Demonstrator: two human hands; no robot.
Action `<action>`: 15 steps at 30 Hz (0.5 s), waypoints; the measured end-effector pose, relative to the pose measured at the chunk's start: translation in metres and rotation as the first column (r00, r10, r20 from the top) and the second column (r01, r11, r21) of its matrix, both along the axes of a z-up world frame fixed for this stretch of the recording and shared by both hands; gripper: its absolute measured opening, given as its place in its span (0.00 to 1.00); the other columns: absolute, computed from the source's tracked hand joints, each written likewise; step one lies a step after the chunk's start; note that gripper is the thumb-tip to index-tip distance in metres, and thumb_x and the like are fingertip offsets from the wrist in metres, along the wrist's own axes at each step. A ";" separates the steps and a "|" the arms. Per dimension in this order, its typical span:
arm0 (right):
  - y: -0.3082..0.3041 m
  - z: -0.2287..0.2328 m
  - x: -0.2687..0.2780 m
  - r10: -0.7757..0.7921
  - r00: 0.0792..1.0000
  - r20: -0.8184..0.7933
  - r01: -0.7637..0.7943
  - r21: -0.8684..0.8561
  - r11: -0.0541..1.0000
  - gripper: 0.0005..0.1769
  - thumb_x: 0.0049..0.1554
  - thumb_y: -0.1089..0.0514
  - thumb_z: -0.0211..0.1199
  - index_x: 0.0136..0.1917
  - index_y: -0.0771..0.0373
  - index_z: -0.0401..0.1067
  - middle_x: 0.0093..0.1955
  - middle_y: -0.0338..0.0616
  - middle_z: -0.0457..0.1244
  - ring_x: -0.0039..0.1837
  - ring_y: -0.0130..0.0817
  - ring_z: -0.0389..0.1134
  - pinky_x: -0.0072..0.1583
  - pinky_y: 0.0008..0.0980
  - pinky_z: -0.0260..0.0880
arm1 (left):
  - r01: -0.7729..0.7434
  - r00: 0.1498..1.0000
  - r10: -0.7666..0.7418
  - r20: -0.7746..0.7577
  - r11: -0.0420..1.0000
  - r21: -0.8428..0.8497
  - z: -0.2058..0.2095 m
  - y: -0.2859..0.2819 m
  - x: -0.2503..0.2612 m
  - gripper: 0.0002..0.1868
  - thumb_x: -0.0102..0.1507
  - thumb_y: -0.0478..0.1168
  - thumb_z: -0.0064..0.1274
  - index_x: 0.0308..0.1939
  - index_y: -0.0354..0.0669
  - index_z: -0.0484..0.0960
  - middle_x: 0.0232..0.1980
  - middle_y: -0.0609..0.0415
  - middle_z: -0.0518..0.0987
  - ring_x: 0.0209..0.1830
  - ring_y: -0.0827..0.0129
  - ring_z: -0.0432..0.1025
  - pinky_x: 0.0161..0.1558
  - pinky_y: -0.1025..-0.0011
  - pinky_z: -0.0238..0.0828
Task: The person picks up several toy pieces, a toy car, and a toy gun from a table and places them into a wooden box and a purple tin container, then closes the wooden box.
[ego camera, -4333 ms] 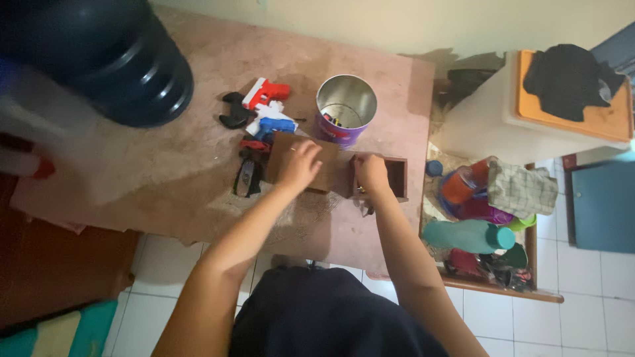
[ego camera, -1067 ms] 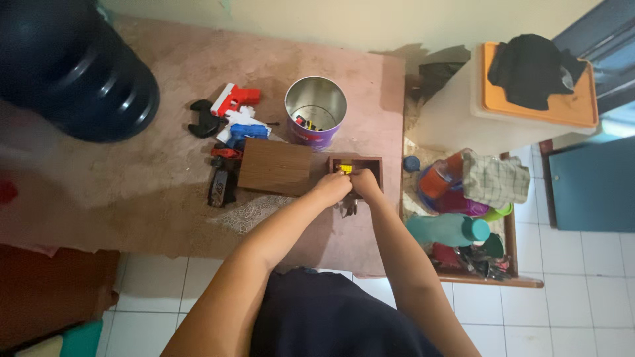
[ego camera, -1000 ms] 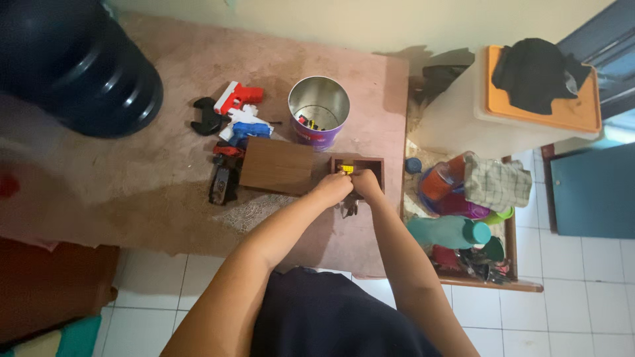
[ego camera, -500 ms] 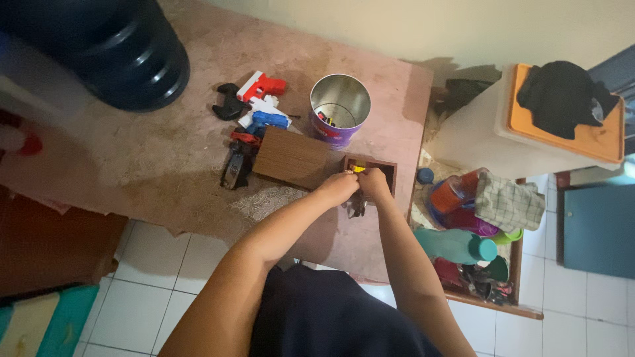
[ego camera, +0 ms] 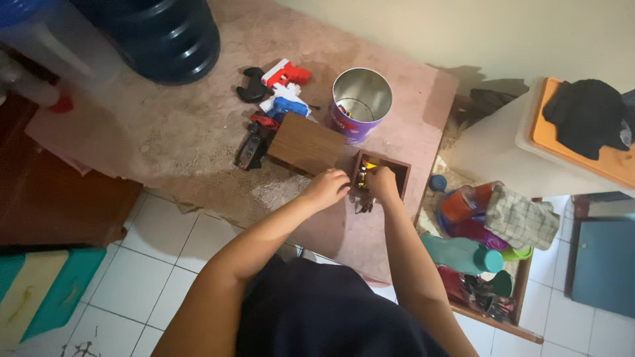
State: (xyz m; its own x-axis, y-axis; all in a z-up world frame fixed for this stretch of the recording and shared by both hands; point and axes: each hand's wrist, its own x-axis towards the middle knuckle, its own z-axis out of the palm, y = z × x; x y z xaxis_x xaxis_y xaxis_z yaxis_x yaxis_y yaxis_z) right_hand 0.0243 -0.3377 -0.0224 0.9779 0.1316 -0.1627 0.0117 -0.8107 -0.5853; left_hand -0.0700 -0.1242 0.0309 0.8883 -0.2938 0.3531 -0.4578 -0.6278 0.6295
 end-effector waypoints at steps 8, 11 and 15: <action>0.037 0.069 -0.053 -0.024 0.986 0.166 -0.013 0.219 0.976 0.13 0.56 0.55 0.64 0.48 0.67 0.79 0.41 0.59 0.71 0.45 0.50 0.75 0.50 0.43 0.75 | -0.348 0.933 0.339 -0.123 0.935 -0.061 -0.058 0.056 -0.040 0.12 0.64 0.42 0.58 0.47 0.40 0.83 0.49 0.48 0.82 0.48 0.53 0.78 0.52 0.60 0.75; 0.054 0.050 -0.068 0.013 0.994 -0.105 0.014 0.248 0.969 0.14 0.60 0.53 0.61 0.50 0.65 0.79 0.39 0.58 0.72 0.40 0.50 0.76 0.47 0.44 0.75 | -0.502 0.857 0.492 -0.156 0.864 -0.033 -0.072 0.083 -0.059 0.13 0.62 0.42 0.60 0.48 0.41 0.84 0.50 0.47 0.83 0.48 0.53 0.78 0.52 0.59 0.75; 0.078 0.000 -0.089 0.309 0.940 0.145 -0.337 0.265 0.903 0.13 0.55 0.56 0.64 0.50 0.64 0.80 0.45 0.54 0.73 0.46 0.44 0.76 0.51 0.40 0.75 | -0.649 0.743 0.623 -0.244 0.760 -0.033 -0.073 0.110 -0.075 0.15 0.61 0.42 0.61 0.49 0.41 0.83 0.52 0.46 0.83 0.51 0.54 0.78 0.54 0.60 0.75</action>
State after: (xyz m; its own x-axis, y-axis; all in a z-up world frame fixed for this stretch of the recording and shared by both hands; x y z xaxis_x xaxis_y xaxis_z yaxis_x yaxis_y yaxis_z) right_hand -0.0646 -0.2596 -0.0223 0.8828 0.4692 0.0213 0.3131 -0.5541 -0.7713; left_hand -0.1452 -0.0144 -0.0423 0.9087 0.3949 0.1353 0.1708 -0.6475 0.7426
